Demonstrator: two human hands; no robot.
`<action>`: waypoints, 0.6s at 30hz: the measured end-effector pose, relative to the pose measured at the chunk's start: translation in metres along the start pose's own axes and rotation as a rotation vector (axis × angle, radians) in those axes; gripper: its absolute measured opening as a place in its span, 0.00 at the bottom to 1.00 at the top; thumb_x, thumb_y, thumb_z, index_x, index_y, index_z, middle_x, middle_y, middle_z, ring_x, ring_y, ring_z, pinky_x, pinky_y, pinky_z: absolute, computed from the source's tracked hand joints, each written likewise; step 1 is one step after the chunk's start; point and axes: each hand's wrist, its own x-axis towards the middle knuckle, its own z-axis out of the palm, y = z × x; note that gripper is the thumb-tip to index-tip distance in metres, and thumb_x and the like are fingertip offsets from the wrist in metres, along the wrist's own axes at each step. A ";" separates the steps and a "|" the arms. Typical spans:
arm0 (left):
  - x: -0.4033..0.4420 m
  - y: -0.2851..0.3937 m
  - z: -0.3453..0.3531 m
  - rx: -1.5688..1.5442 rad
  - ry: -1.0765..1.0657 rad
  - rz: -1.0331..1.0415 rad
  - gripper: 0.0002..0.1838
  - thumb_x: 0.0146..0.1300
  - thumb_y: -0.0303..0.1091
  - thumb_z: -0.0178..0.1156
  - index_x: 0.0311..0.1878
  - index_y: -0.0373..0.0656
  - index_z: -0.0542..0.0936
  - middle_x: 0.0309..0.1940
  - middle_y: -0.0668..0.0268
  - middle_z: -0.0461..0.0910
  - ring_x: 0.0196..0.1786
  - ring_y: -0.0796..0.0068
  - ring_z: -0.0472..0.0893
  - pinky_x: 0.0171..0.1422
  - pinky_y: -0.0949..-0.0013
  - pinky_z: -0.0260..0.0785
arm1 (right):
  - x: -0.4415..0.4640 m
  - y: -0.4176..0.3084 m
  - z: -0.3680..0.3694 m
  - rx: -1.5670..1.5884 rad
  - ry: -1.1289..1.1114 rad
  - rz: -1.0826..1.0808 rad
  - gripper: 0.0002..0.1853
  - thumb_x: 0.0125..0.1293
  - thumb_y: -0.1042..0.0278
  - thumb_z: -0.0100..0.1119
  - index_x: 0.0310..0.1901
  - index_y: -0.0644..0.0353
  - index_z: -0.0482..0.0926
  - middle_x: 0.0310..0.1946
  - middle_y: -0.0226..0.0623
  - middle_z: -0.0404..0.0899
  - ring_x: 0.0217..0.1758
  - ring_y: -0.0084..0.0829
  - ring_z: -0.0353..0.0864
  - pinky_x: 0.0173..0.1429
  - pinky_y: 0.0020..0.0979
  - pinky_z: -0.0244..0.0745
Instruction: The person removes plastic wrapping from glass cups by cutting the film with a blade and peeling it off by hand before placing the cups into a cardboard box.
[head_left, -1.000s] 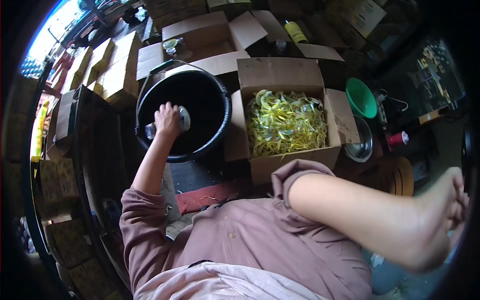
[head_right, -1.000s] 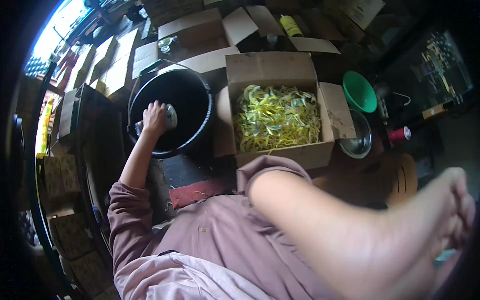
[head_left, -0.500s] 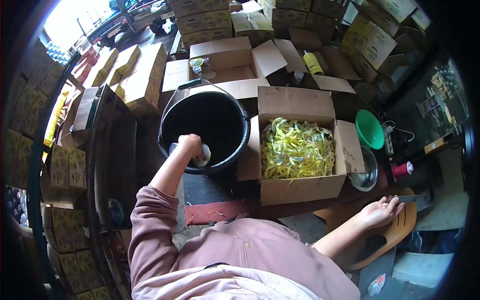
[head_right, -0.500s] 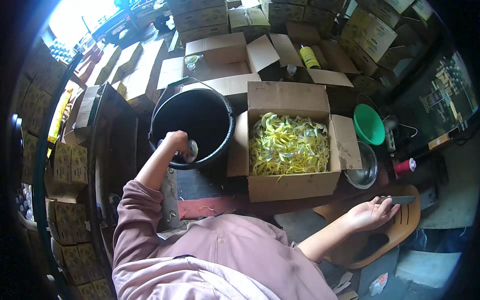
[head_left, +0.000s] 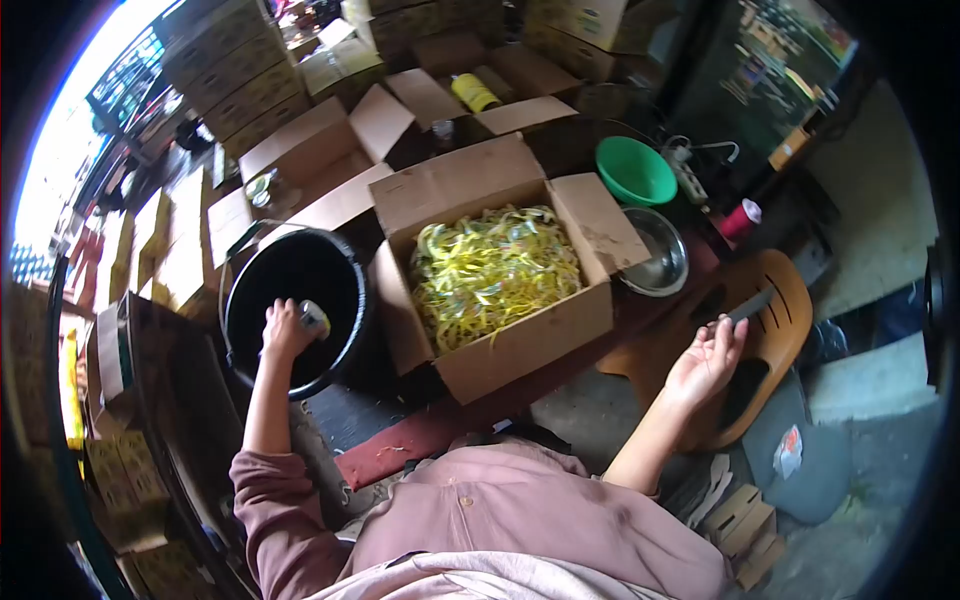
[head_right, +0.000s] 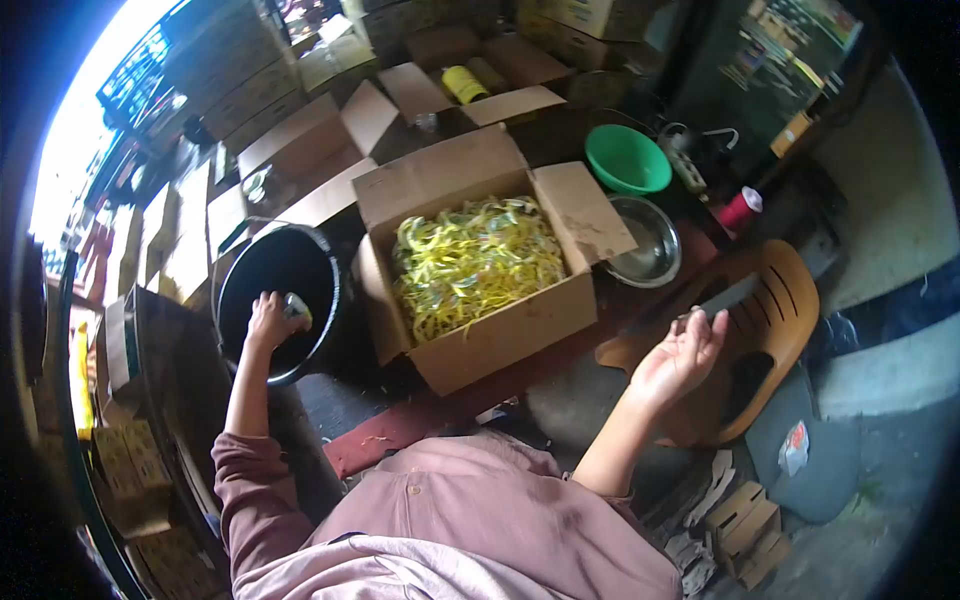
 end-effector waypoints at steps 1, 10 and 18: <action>-0.001 -0.002 0.000 0.083 -0.079 0.063 0.35 0.38 0.51 0.70 0.47 0.37 0.74 0.45 0.53 0.74 0.50 0.57 0.73 0.53 0.61 0.69 | 0.003 0.000 -0.006 0.007 0.002 0.016 0.27 0.59 0.75 0.56 0.60 0.64 0.59 0.34 0.32 0.76 0.35 0.19 0.73 0.43 0.22 0.64; 0.025 -0.025 0.014 0.200 -0.748 -0.139 0.19 0.48 0.53 0.61 0.33 0.47 0.84 0.31 0.62 0.82 0.34 0.67 0.82 0.39 0.65 0.75 | 0.031 0.005 0.000 0.010 0.014 0.143 0.26 0.58 0.77 0.58 0.58 0.67 0.61 0.31 0.28 0.74 0.34 0.17 0.70 0.39 0.18 0.64; 0.015 -0.001 -0.005 0.199 -0.832 -0.291 0.22 0.57 0.56 0.51 0.35 0.49 0.84 0.37 0.62 0.82 0.41 0.66 0.81 0.44 0.62 0.74 | 0.038 0.055 0.002 0.077 -0.290 0.589 0.19 0.57 0.77 0.57 0.53 0.57 0.72 0.34 0.28 0.79 0.35 0.18 0.75 0.41 0.25 0.66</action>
